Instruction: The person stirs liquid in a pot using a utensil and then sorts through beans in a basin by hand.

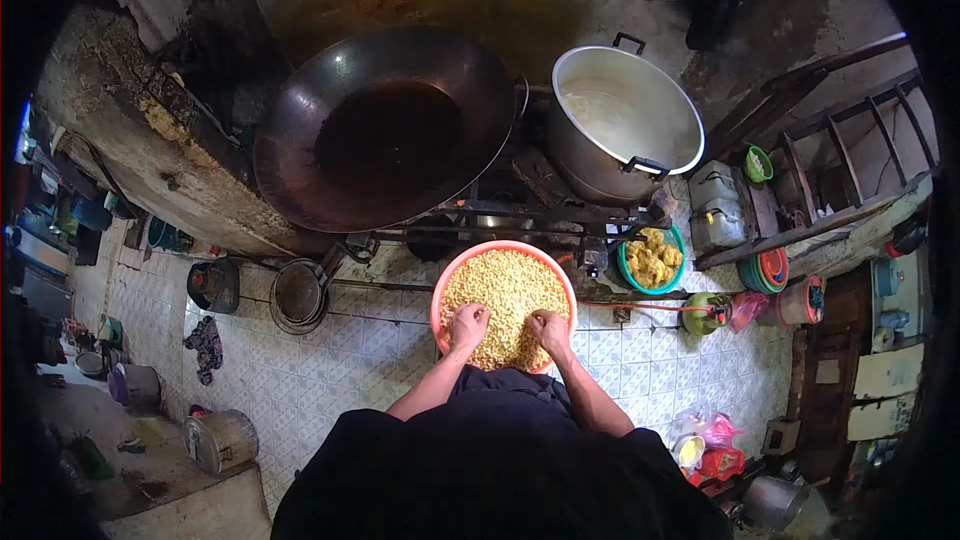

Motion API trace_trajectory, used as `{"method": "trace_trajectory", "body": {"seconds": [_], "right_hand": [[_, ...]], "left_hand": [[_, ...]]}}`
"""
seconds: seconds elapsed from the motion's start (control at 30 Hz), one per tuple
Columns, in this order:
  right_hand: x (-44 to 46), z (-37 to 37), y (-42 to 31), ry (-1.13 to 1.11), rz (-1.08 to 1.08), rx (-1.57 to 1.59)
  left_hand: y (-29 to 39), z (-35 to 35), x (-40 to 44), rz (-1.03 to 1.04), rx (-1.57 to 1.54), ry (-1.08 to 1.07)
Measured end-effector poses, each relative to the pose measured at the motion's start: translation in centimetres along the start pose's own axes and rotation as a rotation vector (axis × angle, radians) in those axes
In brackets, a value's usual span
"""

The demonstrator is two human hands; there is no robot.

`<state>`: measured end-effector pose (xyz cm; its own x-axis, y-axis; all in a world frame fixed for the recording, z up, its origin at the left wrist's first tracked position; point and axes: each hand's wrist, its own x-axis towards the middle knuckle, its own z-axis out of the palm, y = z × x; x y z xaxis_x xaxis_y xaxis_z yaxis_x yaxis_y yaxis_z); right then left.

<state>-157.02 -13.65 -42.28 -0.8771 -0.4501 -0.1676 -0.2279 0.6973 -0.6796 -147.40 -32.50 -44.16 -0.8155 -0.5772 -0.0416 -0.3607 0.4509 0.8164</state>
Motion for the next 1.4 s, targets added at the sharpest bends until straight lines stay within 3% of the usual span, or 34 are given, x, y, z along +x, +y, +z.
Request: {"method": "trace_trajectory", "body": {"seconds": [0.1,0.23,0.3,0.33,0.43,0.5,0.57,0.63,0.73,0.9,1.03,1.17,1.23,1.4], "right_hand": [[-0.2,0.2,-1.3,0.079,-0.054,-0.001],[0.1,0.0,-2.5,0.055,-0.074,-0.026],[-0.1,-0.3,-3.5,0.133,-0.202,-0.008],[-0.3,-0.7,-4.1,0.076,-0.203,0.061],[-0.8,-2.7,-7.9,-0.103,0.079,0.265],[-0.5,-0.7,-6.2,0.055,-0.076,0.178],[-0.3,0.0,-5.8,0.063,-0.021,0.123],[-0.3,1.8,-4.4,0.204,-0.128,0.056],[-0.3,3.1,-4.0,0.258,-0.117,0.077],[-1.5,-0.1,-7.6,0.279,0.185,0.254],[-2.2,0.5,-7.4,0.458,0.278,0.378],[-3.2,0.9,-7.2,0.526,0.342,0.318],[-3.6,1.3,-7.2,0.604,0.285,0.291],[-4.5,0.1,-8.7,0.531,0.362,0.458]], "left_hand": [[2.3,0.0,0.1,0.066,0.031,0.025],[4.2,-0.2,0.2,-0.015,-0.089,-0.063],[5.1,-0.1,0.2,0.114,-0.053,-0.041],[5.6,-0.2,0.2,0.084,-0.035,-0.097],[6.2,0.2,0.4,0.126,-0.052,-0.130],[4.9,1.3,0.8,0.027,-0.106,-0.210],[5.4,0.7,0.9,0.009,-0.079,-0.234],[6.5,-0.7,0.8,0.338,0.204,-0.118],[7.4,-1.3,1.5,0.387,0.141,-0.236],[10.0,-1.1,3.0,0.426,0.154,-0.417],[11.7,-0.5,4.1,0.591,0.178,-0.499],[12.2,-0.2,4.5,0.594,0.216,-0.671],[12.8,-0.7,4.0,0.679,0.249,-0.687],[11.9,-0.6,3.8,0.580,0.150,-0.749]]}}
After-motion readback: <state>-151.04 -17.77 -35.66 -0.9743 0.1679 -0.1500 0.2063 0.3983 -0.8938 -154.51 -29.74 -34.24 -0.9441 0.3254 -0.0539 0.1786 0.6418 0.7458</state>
